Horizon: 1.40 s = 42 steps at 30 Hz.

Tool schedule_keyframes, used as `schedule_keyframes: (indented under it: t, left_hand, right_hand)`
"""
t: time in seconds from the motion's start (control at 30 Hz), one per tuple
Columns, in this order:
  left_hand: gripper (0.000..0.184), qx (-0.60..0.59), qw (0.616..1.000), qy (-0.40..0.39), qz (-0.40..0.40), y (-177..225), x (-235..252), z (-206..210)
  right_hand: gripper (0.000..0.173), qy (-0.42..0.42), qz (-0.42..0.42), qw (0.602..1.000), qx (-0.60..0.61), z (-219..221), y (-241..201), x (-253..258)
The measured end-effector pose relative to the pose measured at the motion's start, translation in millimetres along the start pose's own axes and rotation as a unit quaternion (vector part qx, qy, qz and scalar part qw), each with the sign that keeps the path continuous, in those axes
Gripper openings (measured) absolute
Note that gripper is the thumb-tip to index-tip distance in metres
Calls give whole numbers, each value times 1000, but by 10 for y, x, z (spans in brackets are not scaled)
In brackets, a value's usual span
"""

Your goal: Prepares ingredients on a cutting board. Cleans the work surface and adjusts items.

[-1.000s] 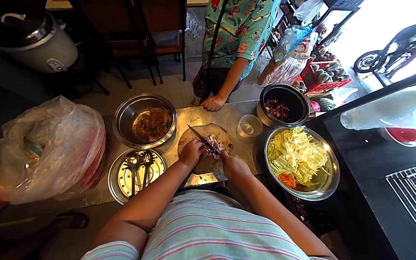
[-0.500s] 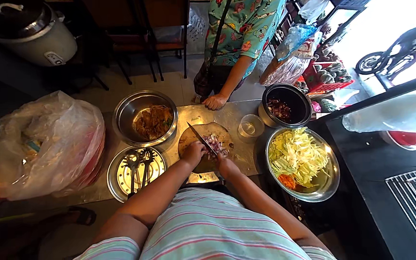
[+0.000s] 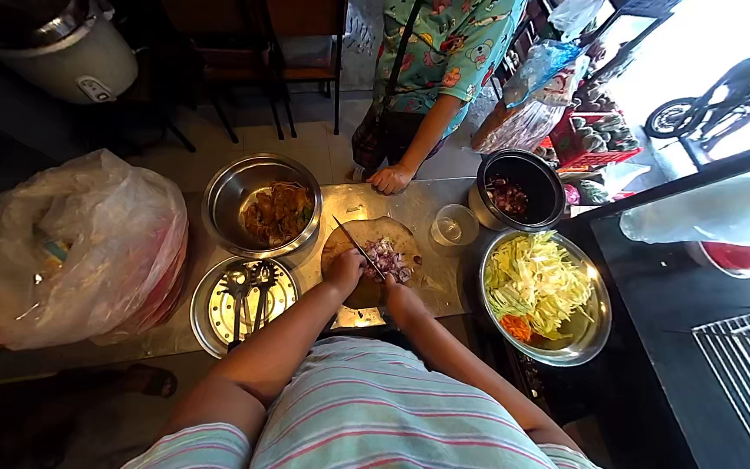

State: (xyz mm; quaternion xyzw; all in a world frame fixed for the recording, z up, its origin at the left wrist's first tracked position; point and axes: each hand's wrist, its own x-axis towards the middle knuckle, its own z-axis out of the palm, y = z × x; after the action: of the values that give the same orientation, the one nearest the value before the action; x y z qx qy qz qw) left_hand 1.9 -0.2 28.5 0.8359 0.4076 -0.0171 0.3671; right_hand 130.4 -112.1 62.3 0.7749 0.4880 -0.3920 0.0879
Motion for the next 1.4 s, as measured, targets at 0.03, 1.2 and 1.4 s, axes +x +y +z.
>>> schedule_keyframes:
  t: [0.03,1.2,1.4]
  left_hand:
    - [21,-1,1000,2,3,-10,-1,-17]
    - [28,13,997,-78,18,-176,-415,-302]
    - [15,-2,998,-25,55,-65,-346,-159]
  right_hand:
    - [42,5,-5,1000,2,-6,-16,26]
    - [39,41,5,997,-64,-131,-15,-141]
    - [39,18,-10,1000,-21,-33,75,21]
